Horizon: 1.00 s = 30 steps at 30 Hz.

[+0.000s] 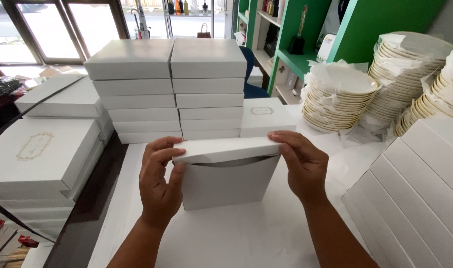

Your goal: The person wraps a plate in tissue paper, picks up a white box from a stack, places the wrapped plate inside, and closes the box.

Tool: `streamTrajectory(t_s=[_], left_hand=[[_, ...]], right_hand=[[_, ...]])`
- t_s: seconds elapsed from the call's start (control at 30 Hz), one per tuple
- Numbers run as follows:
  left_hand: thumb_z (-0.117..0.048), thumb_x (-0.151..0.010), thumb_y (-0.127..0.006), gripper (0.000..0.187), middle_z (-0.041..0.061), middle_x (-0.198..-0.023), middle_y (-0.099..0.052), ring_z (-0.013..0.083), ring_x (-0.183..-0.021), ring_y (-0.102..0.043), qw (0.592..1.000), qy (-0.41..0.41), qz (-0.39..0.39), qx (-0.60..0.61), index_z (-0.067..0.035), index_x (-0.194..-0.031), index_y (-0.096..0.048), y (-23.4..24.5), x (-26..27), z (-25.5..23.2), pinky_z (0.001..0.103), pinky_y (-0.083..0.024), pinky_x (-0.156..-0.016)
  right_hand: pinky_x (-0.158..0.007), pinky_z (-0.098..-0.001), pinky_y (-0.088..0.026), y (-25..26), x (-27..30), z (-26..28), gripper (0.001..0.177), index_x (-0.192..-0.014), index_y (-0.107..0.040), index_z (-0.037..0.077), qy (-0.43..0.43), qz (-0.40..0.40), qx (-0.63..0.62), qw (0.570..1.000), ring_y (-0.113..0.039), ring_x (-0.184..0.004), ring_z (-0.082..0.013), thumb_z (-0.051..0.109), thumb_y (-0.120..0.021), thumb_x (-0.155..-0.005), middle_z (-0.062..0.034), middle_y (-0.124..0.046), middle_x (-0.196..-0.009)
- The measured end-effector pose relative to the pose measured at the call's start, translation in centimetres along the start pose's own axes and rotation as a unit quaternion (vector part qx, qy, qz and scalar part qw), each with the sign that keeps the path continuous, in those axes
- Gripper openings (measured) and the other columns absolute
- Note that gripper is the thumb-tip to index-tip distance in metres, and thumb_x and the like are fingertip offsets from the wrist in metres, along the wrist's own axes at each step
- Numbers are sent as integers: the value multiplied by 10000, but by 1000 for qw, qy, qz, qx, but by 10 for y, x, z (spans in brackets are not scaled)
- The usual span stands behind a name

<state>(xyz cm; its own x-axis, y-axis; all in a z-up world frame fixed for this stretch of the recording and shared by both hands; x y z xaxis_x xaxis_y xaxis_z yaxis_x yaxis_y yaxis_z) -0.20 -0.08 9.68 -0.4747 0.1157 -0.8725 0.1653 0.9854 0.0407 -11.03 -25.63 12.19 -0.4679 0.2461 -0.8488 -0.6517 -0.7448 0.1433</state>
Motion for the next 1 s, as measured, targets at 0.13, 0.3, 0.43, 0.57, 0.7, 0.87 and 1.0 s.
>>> streamTrajectory(t_s=[0.13,0.3,0.43,0.57,0.7,0.87,1.0], left_hand=[[-147,-1009,-563,182,161,-1257,-580,294,-1197,-602,999,-35,9,-38,-95,-1167,-637,-1,0,-4,407,-523,-1021],[-135,-987,-628,185,161,-1297,-520,309,-1243,-605,997,-57,27,-37,-59,-1147,-682,-5,-3,-10,461,-513,-1142],[-147,-961,-687,213,218,-1387,-582,351,-1319,-598,991,-94,22,-88,-55,-1150,-648,-6,-1,-13,474,-529,-1116],[-133,-972,-680,192,139,-1218,-692,412,-1267,-641,981,-150,35,-117,-68,-1146,-632,-6,-3,-20,505,-535,-1110],[-146,-982,-679,204,133,-1278,-632,411,-1285,-597,978,-154,57,-128,-113,-1183,-686,-10,0,-20,523,-532,-1104],[-156,-966,-687,138,151,-1287,-661,401,-1297,-596,980,-153,47,-121,-107,-1095,-692,-12,0,-24,528,-510,-1114],[-120,-927,-737,72,113,-1122,-736,364,-1199,-646,980,-169,25,-100,-92,-975,-691,-14,0,-32,459,-534,-1072]], right_hand=[[-1036,-350,-598,0,0,1,180,-1112,-727,23,-4,-2,5,1000,-730,-1121,-254,89,-577,-1040,-123,-757,-1112],[-1034,-360,-609,1,-1,3,132,-1049,-739,29,16,13,-1,1000,-740,-1135,-269,55,-618,-1003,-144,-751,-1151],[-1063,-386,-612,4,-3,8,136,-1052,-731,12,52,34,-12,998,-733,-1146,-292,-23,-642,-954,-169,-742,-1161],[-1005,-424,-583,-4,3,22,264,-1106,-664,64,184,62,127,973,-718,-1123,-308,166,-784,-895,-140,-730,-1178],[-1008,-439,-411,-21,10,37,244,-1097,-716,93,292,51,290,910,-642,-1103,-284,203,-799,-896,-77,-746,-1128],[-1048,-446,-375,-39,13,64,121,-1063,-717,97,284,55,290,912,-643,-1115,-289,114,-742,-946,-52,-750,-1125],[-1069,-413,-332,-56,20,81,68,-1023,-743,97,267,47,270,924,-644,-1100,-258,91,-727,-957,-47,-756,-1087]])
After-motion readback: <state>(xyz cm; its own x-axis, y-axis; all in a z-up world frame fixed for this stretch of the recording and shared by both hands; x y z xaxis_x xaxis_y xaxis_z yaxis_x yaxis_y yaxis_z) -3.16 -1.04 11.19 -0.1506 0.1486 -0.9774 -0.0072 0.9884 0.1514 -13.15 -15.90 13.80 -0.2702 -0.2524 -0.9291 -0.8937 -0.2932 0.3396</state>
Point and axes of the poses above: each hand's wrist, its own x-axis away from the middle knuckle, its own y-axis out of the back of the hand, z = x × y, the point moved 6 cm from there along -x, towards the middle knuckle
